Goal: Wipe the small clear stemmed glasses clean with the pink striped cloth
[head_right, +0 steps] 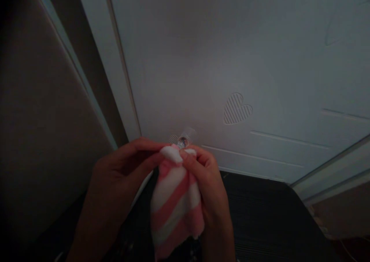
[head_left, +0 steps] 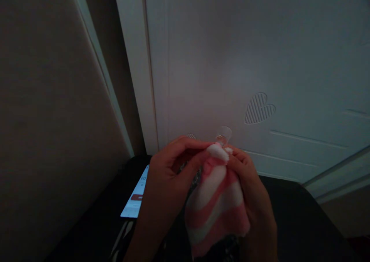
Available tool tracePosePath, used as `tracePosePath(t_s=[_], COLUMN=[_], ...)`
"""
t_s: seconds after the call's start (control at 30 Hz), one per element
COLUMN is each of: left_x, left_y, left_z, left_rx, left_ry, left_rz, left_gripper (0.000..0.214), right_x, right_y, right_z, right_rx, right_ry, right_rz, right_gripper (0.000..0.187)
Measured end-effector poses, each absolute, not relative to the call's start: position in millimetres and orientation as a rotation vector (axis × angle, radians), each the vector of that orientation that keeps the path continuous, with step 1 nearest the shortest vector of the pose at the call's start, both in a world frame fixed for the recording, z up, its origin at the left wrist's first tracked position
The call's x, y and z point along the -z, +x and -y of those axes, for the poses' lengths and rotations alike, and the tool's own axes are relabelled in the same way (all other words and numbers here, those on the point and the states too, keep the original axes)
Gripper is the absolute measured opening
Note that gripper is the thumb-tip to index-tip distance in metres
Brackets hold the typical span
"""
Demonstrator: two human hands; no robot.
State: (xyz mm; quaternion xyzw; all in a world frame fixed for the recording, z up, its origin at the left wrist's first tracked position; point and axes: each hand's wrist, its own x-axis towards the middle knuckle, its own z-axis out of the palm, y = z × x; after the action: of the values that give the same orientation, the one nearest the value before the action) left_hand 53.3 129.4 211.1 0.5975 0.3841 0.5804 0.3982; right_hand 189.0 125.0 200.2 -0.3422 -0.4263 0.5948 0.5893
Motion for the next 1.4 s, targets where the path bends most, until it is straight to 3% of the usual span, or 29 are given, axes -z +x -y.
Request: tracePosePath(t_s=[0.17, 0.37, 0.5, 0.87, 1.17, 1.4], left_x=[-207, -208, -209, -206, -205, -201], left_y=[55, 54, 51, 44, 37, 41], left_z=[-130, -133, -139, -139, -145, -150], left_rx=[-1.469, -1.448, -1.400, -1.248, -1.082, -1.109], left_ry=[1.485, 1.442, 1.438, 1.426, 1.648, 1.496], left_rz=[-0.833, -0.826, -0.807, -0.766, -0.809, -0.666], left_gripper=[0.023, 0.012, 0.005, 0.014, 0.011, 0.010], right_x=[-204, -209, -210, -220, -220, -219], right_y=[193, 194, 195, 188, 192, 192], right_z=[-122, -121, -115, -105, -108, -107], right_rx=[-1.380, -1.273, -1.045, -0.459, -0.415, -0.526], right_ry=[-0.836, -0.912, -1.068, -1.302, -1.317, -1.334], right_rz=[1.030, 1.098, 1.189, 1.665, 1.765, 1.667], right_gripper=[0.009, 0.013, 0.012, 0.006, 0.015, 0.011])
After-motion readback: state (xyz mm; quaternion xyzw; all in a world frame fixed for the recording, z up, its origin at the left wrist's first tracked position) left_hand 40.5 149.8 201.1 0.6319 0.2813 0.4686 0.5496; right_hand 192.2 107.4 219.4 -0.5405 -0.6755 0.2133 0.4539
